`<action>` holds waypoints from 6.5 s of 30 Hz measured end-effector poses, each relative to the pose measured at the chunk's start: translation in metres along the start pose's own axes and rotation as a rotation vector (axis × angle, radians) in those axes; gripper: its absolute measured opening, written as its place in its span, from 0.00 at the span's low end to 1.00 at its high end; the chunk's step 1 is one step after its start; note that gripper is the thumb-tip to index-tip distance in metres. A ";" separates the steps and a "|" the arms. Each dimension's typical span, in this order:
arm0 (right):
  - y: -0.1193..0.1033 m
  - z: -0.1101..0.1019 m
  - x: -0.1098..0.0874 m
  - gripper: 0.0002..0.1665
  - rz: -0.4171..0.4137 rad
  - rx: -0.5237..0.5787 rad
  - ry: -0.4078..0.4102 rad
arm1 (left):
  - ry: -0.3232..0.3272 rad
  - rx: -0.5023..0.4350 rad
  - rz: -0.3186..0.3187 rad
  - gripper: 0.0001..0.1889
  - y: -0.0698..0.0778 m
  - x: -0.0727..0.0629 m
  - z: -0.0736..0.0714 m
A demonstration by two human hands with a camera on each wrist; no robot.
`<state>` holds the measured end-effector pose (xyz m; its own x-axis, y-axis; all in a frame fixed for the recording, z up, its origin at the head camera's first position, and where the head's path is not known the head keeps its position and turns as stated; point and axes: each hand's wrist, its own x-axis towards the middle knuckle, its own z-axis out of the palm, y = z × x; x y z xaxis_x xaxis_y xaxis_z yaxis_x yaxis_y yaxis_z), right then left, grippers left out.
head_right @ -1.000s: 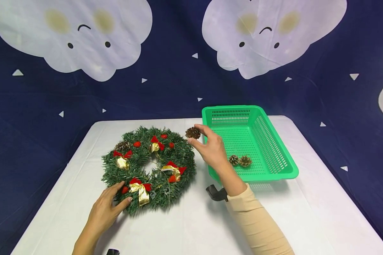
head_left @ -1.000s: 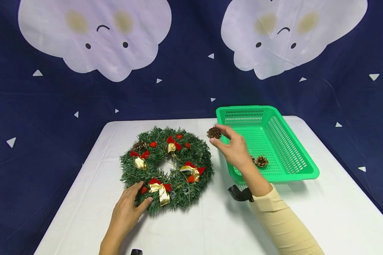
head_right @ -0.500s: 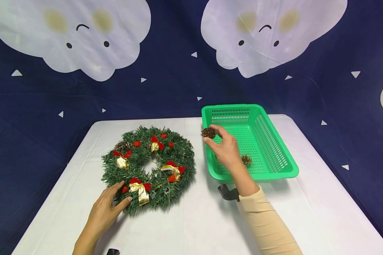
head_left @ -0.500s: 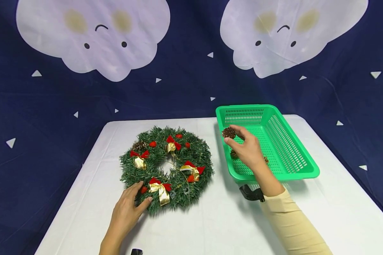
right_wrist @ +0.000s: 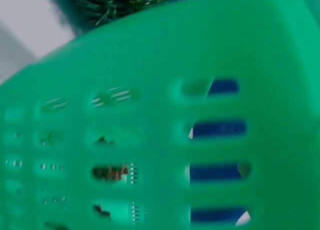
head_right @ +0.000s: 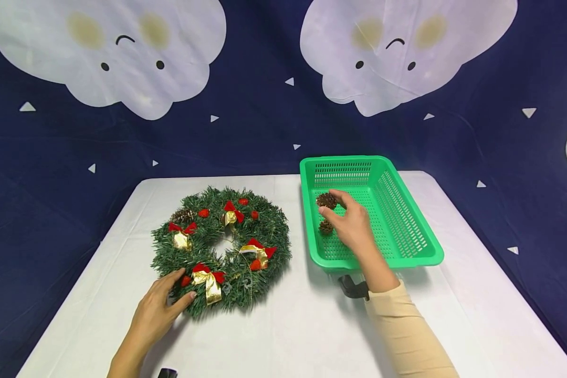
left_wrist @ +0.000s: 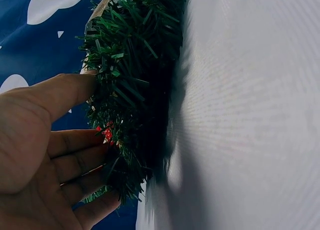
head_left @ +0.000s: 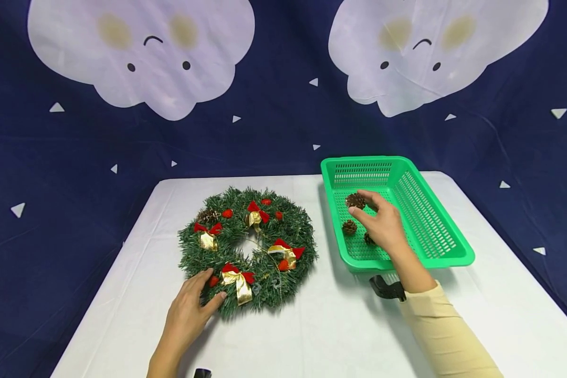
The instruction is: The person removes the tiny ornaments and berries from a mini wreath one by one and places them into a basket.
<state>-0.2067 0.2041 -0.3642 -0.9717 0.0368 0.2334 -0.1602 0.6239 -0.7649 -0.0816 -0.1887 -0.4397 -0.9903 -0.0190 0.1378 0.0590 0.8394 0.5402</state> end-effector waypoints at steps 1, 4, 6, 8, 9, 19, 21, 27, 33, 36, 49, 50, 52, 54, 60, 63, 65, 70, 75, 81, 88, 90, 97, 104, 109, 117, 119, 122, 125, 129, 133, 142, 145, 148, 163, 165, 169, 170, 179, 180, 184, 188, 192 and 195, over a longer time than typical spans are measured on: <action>0.001 -0.001 0.000 0.35 -0.002 -0.007 -0.001 | 0.002 0.000 0.001 0.35 0.000 0.000 0.000; 0.005 -0.003 0.000 0.35 0.001 -0.026 -0.004 | 0.005 0.001 0.003 0.35 0.000 0.000 0.000; 0.007 -0.005 0.000 0.36 0.007 -0.039 -0.008 | 0.008 0.002 0.004 0.35 0.001 0.000 -0.001; 0.008 -0.007 -0.001 0.36 0.015 -0.047 -0.013 | 0.006 0.001 0.002 0.35 0.001 0.000 0.000; 0.009 -0.007 -0.001 0.37 0.018 -0.051 -0.018 | 0.004 0.002 0.000 0.35 0.001 0.000 0.000; 0.018 -0.014 0.001 0.37 0.021 -0.090 -0.036 | -0.003 0.003 -0.002 0.35 0.000 0.000 0.000; 0.020 -0.014 0.002 0.37 0.025 -0.096 -0.042 | -0.003 0.002 -0.001 0.35 0.000 0.000 0.000; 0.024 -0.017 0.002 0.37 0.039 -0.114 -0.063 | -0.005 0.002 -0.001 0.35 0.000 0.000 0.000; 0.030 -0.022 0.003 0.38 0.048 -0.141 -0.106 | -0.004 0.002 -0.002 0.36 0.000 0.000 0.000; 0.033 -0.023 0.005 0.38 0.060 -0.151 -0.138 | -0.003 0.002 -0.002 0.36 0.000 0.000 0.000; 0.039 -0.026 0.008 0.37 0.115 -0.187 -0.257 | -0.004 0.001 0.005 0.35 0.000 0.000 -0.001; 0.039 -0.026 0.008 0.37 0.122 -0.193 -0.267 | -0.005 0.000 0.004 0.35 0.000 0.000 -0.001; 0.039 -0.026 0.008 0.38 0.134 -0.201 -0.284 | -0.006 -0.001 0.003 0.36 0.000 0.001 0.000; 0.040 -0.027 0.008 0.39 0.141 -0.204 -0.296 | -0.007 -0.001 0.002 0.36 0.000 0.001 0.000; 0.041 -0.027 0.007 0.40 0.150 -0.213 -0.312 | 0.002 -0.006 0.008 0.35 0.000 -0.001 -0.001; 0.042 -0.026 0.008 0.38 0.139 -0.229 -0.310 | 0.014 -0.008 0.017 0.35 0.000 -0.001 -0.001; 0.043 -0.025 0.008 0.37 0.130 -0.240 -0.314 | 0.021 -0.008 0.022 0.35 0.001 -0.001 -0.001; 0.044 -0.024 0.007 0.37 0.117 -0.239 -0.314 | 0.017 -0.002 0.020 0.35 0.001 -0.001 -0.001; 0.043 -0.024 0.007 0.36 0.109 -0.221 -0.294 | 0.010 -0.003 0.015 0.35 0.000 -0.001 -0.001; 0.038 -0.024 0.005 0.35 0.093 -0.211 -0.265 | 0.025 0.007 0.026 0.34 0.001 -0.001 -0.001; 0.024 -0.022 0.003 0.36 0.062 -0.164 -0.233 | 0.024 0.008 0.024 0.34 0.002 -0.001 -0.002; 0.018 -0.021 0.002 0.36 0.048 -0.147 -0.230 | 0.021 0.006 0.021 0.34 0.002 -0.001 -0.002; -0.008 -0.013 0.000 0.32 0.000 -0.083 -0.209 | 0.001 0.003 0.005 0.35 0.002 -0.001 -0.002; -0.033 0.003 0.001 0.31 -0.046 -0.024 -0.227 | 0.000 0.004 0.002 0.35 0.001 0.000 -0.001; -0.046 0.014 0.003 0.31 -0.069 -0.017 -0.250 | -0.001 0.004 0.001 0.35 0.001 0.000 0.000; -0.067 0.034 0.004 0.30 -0.102 0.003 -0.282 | 0.006 0.004 0.006 0.35 0.000 0.000 -0.001; -0.071 0.041 0.005 0.30 -0.121 0.006 -0.286 | 0.003 0.004 0.004 0.35 0.000 0.000 0.000; -0.077 0.051 0.006 0.28 -0.136 0.009 -0.297 | 0.001 0.005 0.001 0.35 -0.001 0.000 0.000; -0.083 0.060 0.008 0.28 -0.144 0.014 -0.309 | 0.003 0.005 0.003 0.35 -0.001 0.000 0.000; -0.089 0.071 0.010 0.29 -0.170 0.006 -0.312 | 0.008 0.006 0.008 0.35 -0.001 0.000 0.001; -0.096 0.081 0.015 0.29 -0.196 -0.003 -0.323 | 0.010 0.006 0.008 0.35 -0.001 0.001 0.000; -0.111 0.108 0.024 0.30 -0.204 -0.003 -0.377 | -0.014 0.011 -0.020 0.35 -0.001 0.000 -0.001; -0.116 0.118 0.027 0.31 -0.206 -0.002 -0.400 | -0.017 0.010 -0.023 0.35 -0.001 -0.001 -0.001; -0.120 0.127 0.029 0.31 -0.209 -0.005 -0.421 | -0.012 0.012 -0.016 0.35 0.000 -0.001 -0.001; -0.135 0.167 0.045 0.31 -0.287 -0.067 -0.453 | 0.003 0.008 0.006 0.35 -0.001 0.000 0.000; -0.137 0.171 0.047 0.31 -0.286 -0.068 -0.463 | 0.005 0.008 0.007 0.35 0.000 0.001 0.000; -0.139 0.180 0.049 0.32 -0.295 -0.090 -0.475 | 0.002 0.007 0.003 0.35 0.001 0.001 0.000; -0.140 0.182 0.049 0.31 -0.297 -0.095 -0.476 | -0.001 0.004 -0.001 0.35 0.001 0.001 0.000; -0.143 0.201 0.052 0.32 -0.321 -0.136 -0.463 | -0.011 0.003 -0.013 0.36 0.003 0.002 0.002; -0.144 0.203 0.052 0.32 -0.319 -0.143 -0.463 | -0.010 0.003 -0.013 0.36 0.003 0.002 0.002; -0.148 0.210 0.053 0.32 -0.313 -0.174 -0.481 | -0.010 0.000 -0.017 0.35 0.003 0.002 0.001; -0.151 0.218 0.054 0.32 -0.333 -0.199 -0.487 | -0.006 0.001 -0.020 0.35 0.002 0.001 -0.001; -0.152 0.225 0.055 0.32 -0.348 -0.215 -0.466 | -0.010 0.002 -0.025 0.35 0.001 0.002 -0.001; -0.152 0.229 0.056 0.32 -0.346 -0.233 -0.452 | -0.020 0.005 -0.028 0.35 0.001 0.002 -0.002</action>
<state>-0.2765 -0.0673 -0.3727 -0.8557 -0.5013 0.1282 -0.4870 0.6965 -0.5269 -0.0835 -0.1890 -0.4375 -0.9938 -0.0321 0.1061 0.0304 0.8417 0.5392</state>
